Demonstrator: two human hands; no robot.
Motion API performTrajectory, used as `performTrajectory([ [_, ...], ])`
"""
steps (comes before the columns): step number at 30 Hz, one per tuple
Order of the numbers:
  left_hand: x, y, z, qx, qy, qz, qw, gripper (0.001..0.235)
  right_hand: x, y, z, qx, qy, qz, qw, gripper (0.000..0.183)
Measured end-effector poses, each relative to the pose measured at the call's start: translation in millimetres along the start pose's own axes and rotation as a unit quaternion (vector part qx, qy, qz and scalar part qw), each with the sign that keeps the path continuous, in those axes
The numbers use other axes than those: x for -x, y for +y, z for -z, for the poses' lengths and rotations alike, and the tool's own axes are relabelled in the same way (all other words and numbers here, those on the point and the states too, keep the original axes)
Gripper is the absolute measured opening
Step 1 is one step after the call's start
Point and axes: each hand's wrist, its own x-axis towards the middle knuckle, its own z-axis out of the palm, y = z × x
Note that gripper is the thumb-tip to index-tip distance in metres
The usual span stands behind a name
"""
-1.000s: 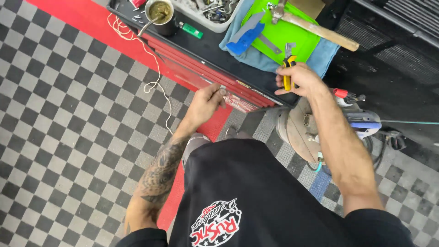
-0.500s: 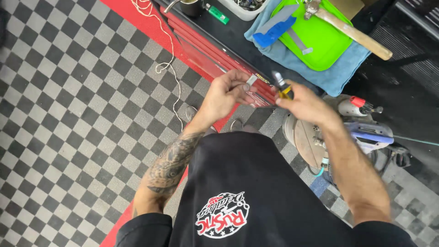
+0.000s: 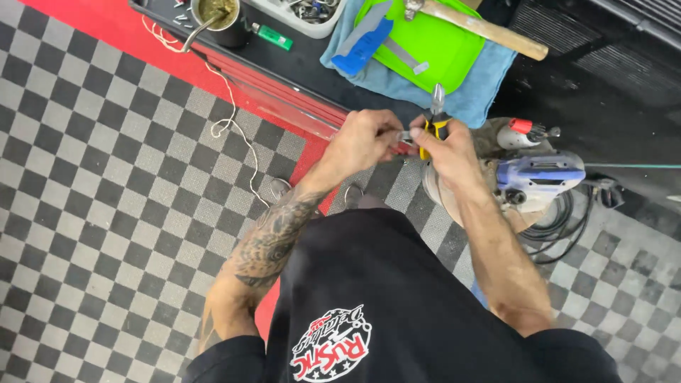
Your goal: Repairing small metal components using pliers and a power drill in a workshop environment
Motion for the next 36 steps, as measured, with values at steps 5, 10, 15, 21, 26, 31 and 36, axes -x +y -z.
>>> performTrajectory([
  [5,-73,-5,-19,-0.09,-0.072,-0.095,0.989,0.015,4,-11,18,0.011,0.059,-0.041,0.997,0.016],
  [10,-165,-62,-35,-0.339,0.068,-0.15,0.926,0.011,0,2,37,-0.18,0.156,-0.112,0.965,0.005],
  [15,-193,-92,-46,-0.595,0.094,-0.099,0.792,0.017,14,-7,34,-0.253,0.147,-0.112,0.95,0.007],
  [21,-194,-61,-44,-0.525,0.001,0.028,0.851,0.022,4,-8,27,-0.237,0.128,-0.098,0.958,0.005],
  [26,-183,-61,-44,-0.343,0.047,-0.02,0.938,0.015,-4,-16,18,-0.256,0.155,-0.113,0.947,0.005],
  [31,-105,-10,-49,0.209,0.007,-0.006,0.978,0.029,-12,-4,11,-0.293,0.192,-0.029,0.936,0.013],
  [36,-65,15,-39,0.253,0.017,-0.018,0.967,0.025,-1,-40,0,-0.256,0.181,0.008,0.949,0.01],
])
